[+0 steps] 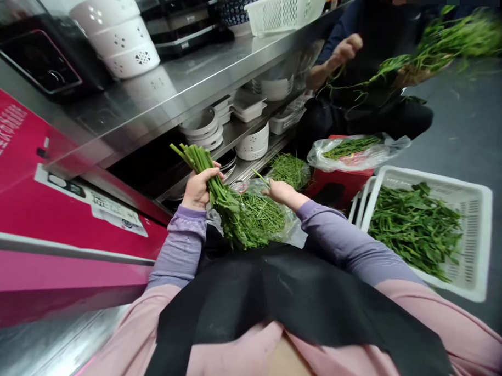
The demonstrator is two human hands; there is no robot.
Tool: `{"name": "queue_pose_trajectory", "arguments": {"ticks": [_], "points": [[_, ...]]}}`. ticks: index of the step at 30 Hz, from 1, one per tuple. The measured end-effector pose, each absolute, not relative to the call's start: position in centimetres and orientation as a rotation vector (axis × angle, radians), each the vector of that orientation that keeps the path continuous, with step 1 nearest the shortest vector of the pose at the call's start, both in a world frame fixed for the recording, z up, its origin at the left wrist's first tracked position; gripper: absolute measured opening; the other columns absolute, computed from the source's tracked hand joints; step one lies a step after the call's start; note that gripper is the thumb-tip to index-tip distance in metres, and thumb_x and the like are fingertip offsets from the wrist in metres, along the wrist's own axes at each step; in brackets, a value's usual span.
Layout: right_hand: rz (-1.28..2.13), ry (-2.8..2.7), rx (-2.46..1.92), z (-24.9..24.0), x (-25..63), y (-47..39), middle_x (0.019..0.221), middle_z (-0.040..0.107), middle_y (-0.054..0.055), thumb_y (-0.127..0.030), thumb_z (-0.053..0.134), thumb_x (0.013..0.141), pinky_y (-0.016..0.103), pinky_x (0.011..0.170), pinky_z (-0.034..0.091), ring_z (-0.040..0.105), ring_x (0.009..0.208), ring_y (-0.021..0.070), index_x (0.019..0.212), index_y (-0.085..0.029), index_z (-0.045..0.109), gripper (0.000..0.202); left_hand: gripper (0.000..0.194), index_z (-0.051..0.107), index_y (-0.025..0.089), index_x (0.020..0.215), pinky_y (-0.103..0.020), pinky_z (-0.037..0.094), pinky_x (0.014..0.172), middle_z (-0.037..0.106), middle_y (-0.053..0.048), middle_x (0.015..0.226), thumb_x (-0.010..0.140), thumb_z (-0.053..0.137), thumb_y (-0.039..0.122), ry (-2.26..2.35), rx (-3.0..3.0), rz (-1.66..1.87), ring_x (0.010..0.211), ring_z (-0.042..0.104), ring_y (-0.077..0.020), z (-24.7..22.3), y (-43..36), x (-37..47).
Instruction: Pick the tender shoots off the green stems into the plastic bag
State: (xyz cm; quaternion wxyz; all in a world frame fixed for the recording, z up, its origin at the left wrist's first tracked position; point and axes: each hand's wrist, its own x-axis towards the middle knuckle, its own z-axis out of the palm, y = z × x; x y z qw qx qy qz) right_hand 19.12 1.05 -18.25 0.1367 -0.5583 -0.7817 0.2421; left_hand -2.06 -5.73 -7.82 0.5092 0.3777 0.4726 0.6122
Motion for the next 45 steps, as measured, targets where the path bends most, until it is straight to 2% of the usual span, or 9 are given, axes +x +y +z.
{"name": "queue_pose_trajectory", "arguments": {"ticks": [2, 6, 10, 15, 23, 27, 33, 37, 45], "points": [[0.661, -2.278, -1.439, -18.1, 19.0, 0.6, 0.120, 0.060, 0.022, -0.032, 0.066, 0.079, 0.037, 0.089, 0.044, 0.059, 0.105, 0.0275, 0.124, -0.010, 0.058, 0.051, 0.024, 0.060, 0.016, 0.076, -0.023, 0.047, 0.049, 0.060, 0.001, 0.059, 0.055, 0.070, 0.022, 1.073, 0.900, 1.494, 0.050, 0.058, -0.0123, -7.8, -5.7, -2.3], [0.766, -2.221, -0.867, -16.0, 16.7, -2.7, 0.107, 0.067, 0.010, -0.029, 0.054, 0.087, 0.031, 0.088, 0.044, 0.061, 0.097, 0.0193, 0.108, -0.017, 0.067, 0.028, 0.021, 0.060, 0.016, 0.074, -0.022, 0.047, 0.051, 0.058, 0.002, 0.056, 0.057, 0.071, 0.021, 0.991, 0.936, 1.542, 0.051, 0.057, -0.0115, -8.1, -5.5, -1.9], [1.128, -2.028, -0.806, -15.1, 15.6, -4.7, 0.087, 0.068, 0.005, -0.029, 0.057, 0.082, 0.029, 0.078, 0.045, 0.060, 0.080, 0.0154, 0.090, -0.015, 0.068, 0.020, 0.025, 0.063, 0.016, 0.074, -0.022, 0.046, 0.052, 0.058, 0.002, 0.059, 0.053, 0.077, 0.021, 1.039, 0.903, 1.610, 0.053, 0.056, -0.0102, -8.3, -5.5, -0.9], [1.605, -1.751, -0.753, -15.2, 17.7, -4.4, 0.061, 0.056, -0.002, -0.042, 0.061, 0.077, 0.023, 0.057, 0.041, 0.047, 0.055, 0.0082, 0.079, -0.013, 0.065, 0.030, 0.023, 0.065, 0.015, 0.069, -0.022, 0.046, 0.052, 0.059, 0.002, 0.060, 0.051, 0.077, 0.019, 1.072, 0.936, 1.636, 0.051, 0.055, -0.0097, -8.2, -5.8, -0.5], [2.073, -1.530, -0.647, -12.9, 22.0, -2.3, 0.066, 0.062, 0.002, -0.030, 0.071, 0.071, 0.021, 0.053, 0.044, 0.053, 0.056, 0.0082, 0.081, -0.010, 0.068, 0.022, 0.020, 0.063, 0.014, 0.065, -0.021, 0.043, 0.046, 0.056, 0.002, 0.054, 0.051, 0.076, 0.018, 1.134, 0.937, 1.711, 0.046, 0.053, -0.0090, -7.6, -5.4, -0.7], [2.063, -1.406, -0.578, -12.3, 22.5, -1.6, 0.072, 0.067, 0.005, -0.024, 0.070, 0.074, 0.027, 0.069, 0.052, 0.061, 0.066, 0.0119, 0.083, -0.010, 0.068, 0.016, 0.019, 0.061, 0.015, 0.065, -0.020, 0.045, 0.049, 0.055, 0.003, 0.054, 0.053, 0.075, 0.019, 1.109, 0.943, 1.777, 0.047, 0.054, -0.0088, -6.4, -5.1, -0.7], [2.072, -1.588, -0.412, -11.3, 23.9, -1.3, 0.083, 0.072, 0.009, -0.028, 0.070, 0.074, 0.037, 0.083, 0.051, 0.067, 0.082, 0.0198, 0.098, -0.009, 0.069, 0.030, 0.016, 0.061, 0.016, 0.068, -0.019, 0.045, 0.049, 0.054, 0.003, 0.056, 0.059, 0.074, 0.018, 1.083, 0.944, 1.800, 0.050, 0.054, -0.0086, -3.7, -4.9, -1.5], [2.043, -1.664, -0.443, -11.9, 24.0, -1.3, 0.086, 0.072, 0.007, -0.024, 0.076, 0.065, 0.030, 0.081, 0.051, 0.066, 0.084, 0.0169, 0.097, -0.011, 0.071, 0.034, 0.015, 0.060, 0.016, 0.070, -0.019, 0.046, 0.048, 0.054, 0.003, 0.056, 0.063, 0.073, 0.017, 1.085, 0.908, 1.764, 0.049, 0.053, -0.0082, -3.1, -4.5, -1.8], [1.835, -1.667, -0.572, -13.5, 22.7, -1.7, 0.079, 0.072, 0.005, -0.020, 0.072, 0.064, 0.019, 0.053, 0.045, 0.062, 0.065, 0.0100, 0.085, -0.011, 0.068, 0.023, 0.017, 0.059, 0.017, 0.067, -0.019, 0.048, 0.049, 0.053, 0.003, 0.054, 0.063, 0.075, 0.019, 1.130, 1.022, 1.845, 0.051, 0.056, -0.0093, -1.2, -4.3, -1.3]]}}
